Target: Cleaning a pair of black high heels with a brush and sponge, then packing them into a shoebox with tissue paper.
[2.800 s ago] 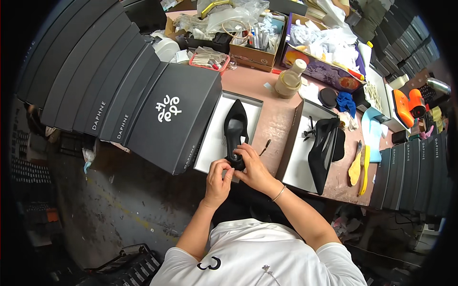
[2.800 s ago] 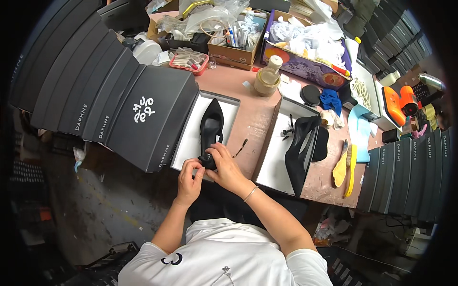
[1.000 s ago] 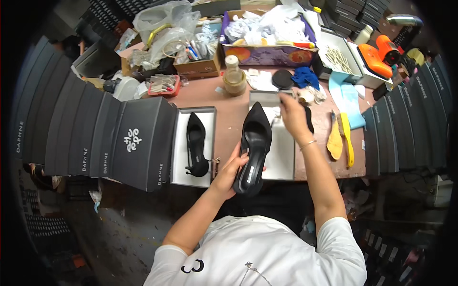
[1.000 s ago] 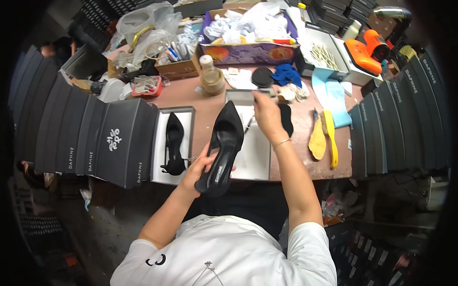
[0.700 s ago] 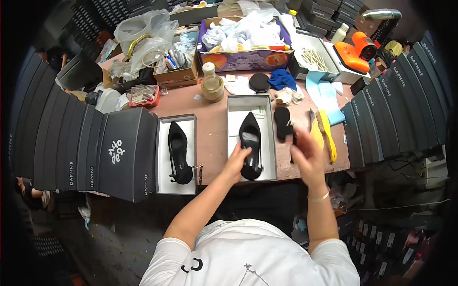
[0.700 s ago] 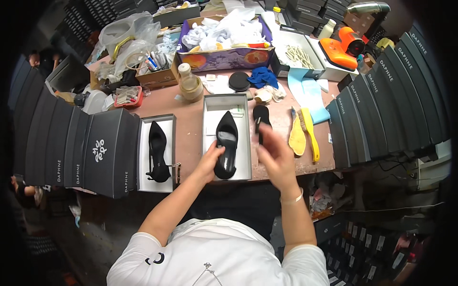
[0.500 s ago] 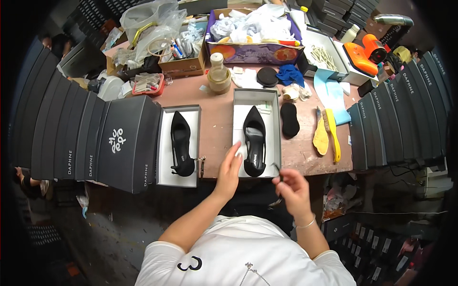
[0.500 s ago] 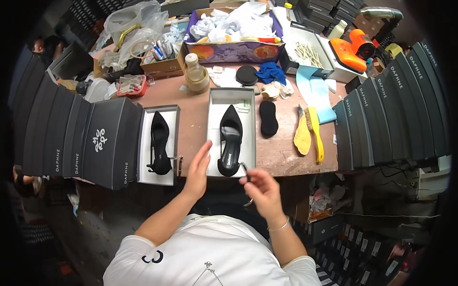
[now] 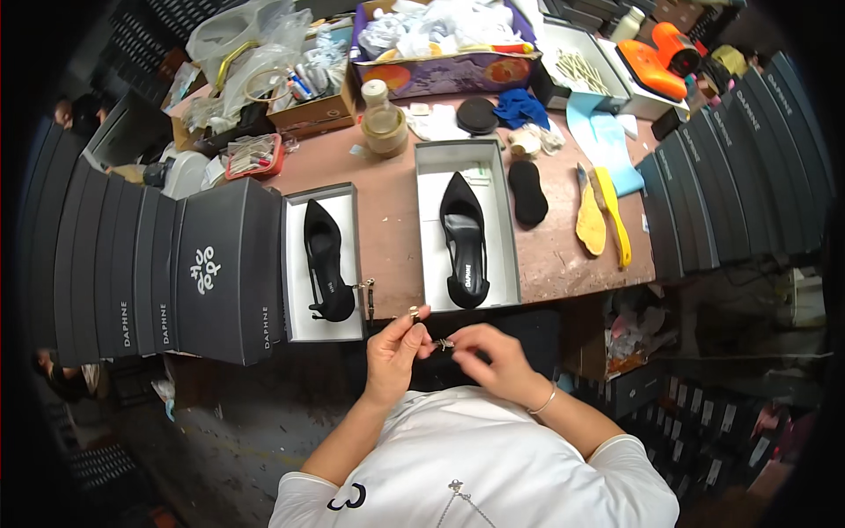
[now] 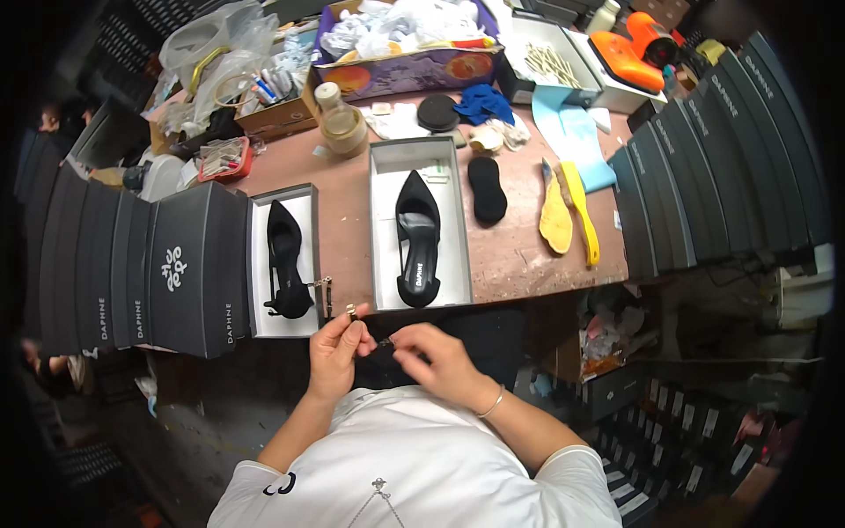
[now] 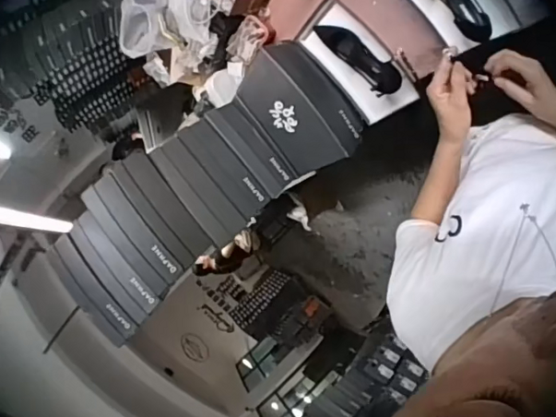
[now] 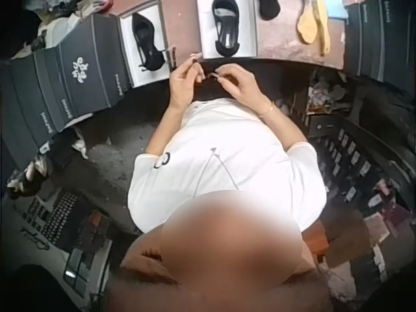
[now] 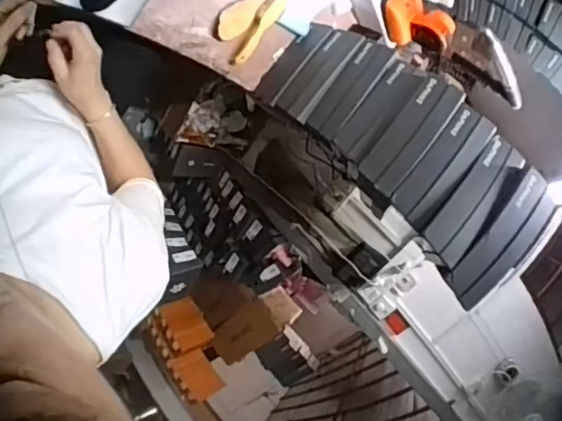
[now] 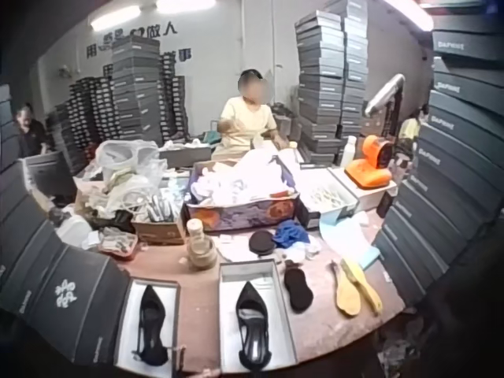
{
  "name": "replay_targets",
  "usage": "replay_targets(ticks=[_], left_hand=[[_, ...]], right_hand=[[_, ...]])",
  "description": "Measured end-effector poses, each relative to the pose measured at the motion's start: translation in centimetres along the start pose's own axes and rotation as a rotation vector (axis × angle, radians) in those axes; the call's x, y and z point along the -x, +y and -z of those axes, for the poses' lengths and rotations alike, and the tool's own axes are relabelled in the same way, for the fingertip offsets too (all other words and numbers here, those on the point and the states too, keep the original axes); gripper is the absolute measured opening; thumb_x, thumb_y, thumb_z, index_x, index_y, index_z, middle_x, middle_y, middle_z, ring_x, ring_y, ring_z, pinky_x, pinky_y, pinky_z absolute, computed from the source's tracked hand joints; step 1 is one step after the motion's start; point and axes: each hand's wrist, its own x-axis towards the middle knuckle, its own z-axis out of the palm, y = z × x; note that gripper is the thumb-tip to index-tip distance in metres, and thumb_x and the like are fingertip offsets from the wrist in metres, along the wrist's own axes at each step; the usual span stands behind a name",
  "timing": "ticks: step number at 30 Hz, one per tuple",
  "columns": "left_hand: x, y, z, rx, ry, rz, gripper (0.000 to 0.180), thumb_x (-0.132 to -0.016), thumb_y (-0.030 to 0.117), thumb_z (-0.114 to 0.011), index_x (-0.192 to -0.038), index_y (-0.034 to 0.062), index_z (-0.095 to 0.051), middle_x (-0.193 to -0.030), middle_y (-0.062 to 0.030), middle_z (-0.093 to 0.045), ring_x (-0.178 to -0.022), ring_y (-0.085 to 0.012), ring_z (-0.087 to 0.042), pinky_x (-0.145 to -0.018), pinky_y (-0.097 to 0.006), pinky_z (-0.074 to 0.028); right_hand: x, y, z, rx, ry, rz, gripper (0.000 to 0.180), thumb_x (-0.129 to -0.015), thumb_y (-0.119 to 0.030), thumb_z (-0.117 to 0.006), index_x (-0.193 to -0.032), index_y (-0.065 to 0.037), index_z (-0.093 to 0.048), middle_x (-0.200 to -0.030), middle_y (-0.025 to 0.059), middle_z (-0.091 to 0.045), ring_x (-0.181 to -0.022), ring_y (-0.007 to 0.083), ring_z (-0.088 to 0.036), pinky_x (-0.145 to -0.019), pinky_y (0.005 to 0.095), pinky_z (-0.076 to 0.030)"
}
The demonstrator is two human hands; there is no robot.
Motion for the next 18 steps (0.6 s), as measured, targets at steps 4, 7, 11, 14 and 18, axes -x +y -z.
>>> replay_targets(ticks=[4, 7, 11, 14, 18], left_hand=[[-1.5, 0.7, -0.3, -0.478, -0.146, -0.113, 0.023, -0.097, 0.009, -0.056, -0.115, -0.0028, -0.063, -0.079, -0.0006, -0.057, -0.068, -0.0071, -0.051, -0.064, -0.02, -0.043], [-2.7, 0.6, -1.8, -0.609, -0.129, -0.164, 0.016, -0.091, 0.005, -0.061, -0.104, -0.0038, -0.066, -0.08, -0.0096, -0.063, -0.07, -0.0142, -0.061, -0.065, -0.025, -0.048], [-3.9, -0.2, -2.1, -0.762, -0.132, -0.255, 0.015, -0.088, 0.007, -0.064, -0.099, -0.0032, -0.067, -0.08, -0.0129, -0.065, -0.069, -0.0177, -0.063, -0.061, -0.028, -0.048], [-4.3, -0.8, -2.0, -0.761, -0.125, -0.253, 0.015, -0.085, 0.007, -0.066, -0.096, -0.0026, -0.067, -0.077, -0.0125, -0.064, -0.065, -0.0189, -0.062, -0.058, -0.029, -0.047], [-4.9, -0.5, -1.7, -0.844, -0.22, -0.29, 0.015, -0.082, 0.006, -0.067, -0.095, -0.0011, -0.068, -0.073, -0.0119, -0.062, -0.058, -0.0197, -0.059, -0.054, -0.03, -0.046]], right_hand=[[0.6, 1.8, 3.0, 0.031, 0.197, -0.173, 0.015, -0.086, -0.001, -0.065, -0.101, 0.001, -0.062, -0.092, 0.0098, -0.063, -0.076, 0.0146, -0.063, -0.067, 0.0237, -0.051], [-0.6, 2.1, 3.5, 0.067, 0.223, -0.11, 0.015, -0.086, -0.001, -0.064, -0.101, 0.001, -0.063, -0.089, 0.0095, -0.062, -0.075, 0.0145, -0.063, -0.066, 0.0237, -0.05], [-1.4, 2.8, 3.3, 0.076, 0.185, -0.108, 0.019, -0.086, -0.001, -0.064, -0.104, 0.001, -0.062, -0.091, 0.0096, -0.06, -0.073, 0.0142, -0.062, -0.064, 0.0244, -0.049], [-1.6, 3.2, 3.2, 0.086, 0.189, -0.091, 0.023, -0.086, -0.002, -0.065, -0.108, 0.0, -0.061, -0.094, 0.0097, -0.06, -0.071, 0.014, -0.061, -0.062, 0.0248, -0.048], [-1.8, 3.5, 3.5, 0.132, 0.16, -0.086, 0.025, -0.085, -0.002, -0.065, -0.11, 0.001, -0.061, -0.095, 0.01, -0.059, -0.069, 0.014, -0.059, -0.061, 0.025, -0.047]])
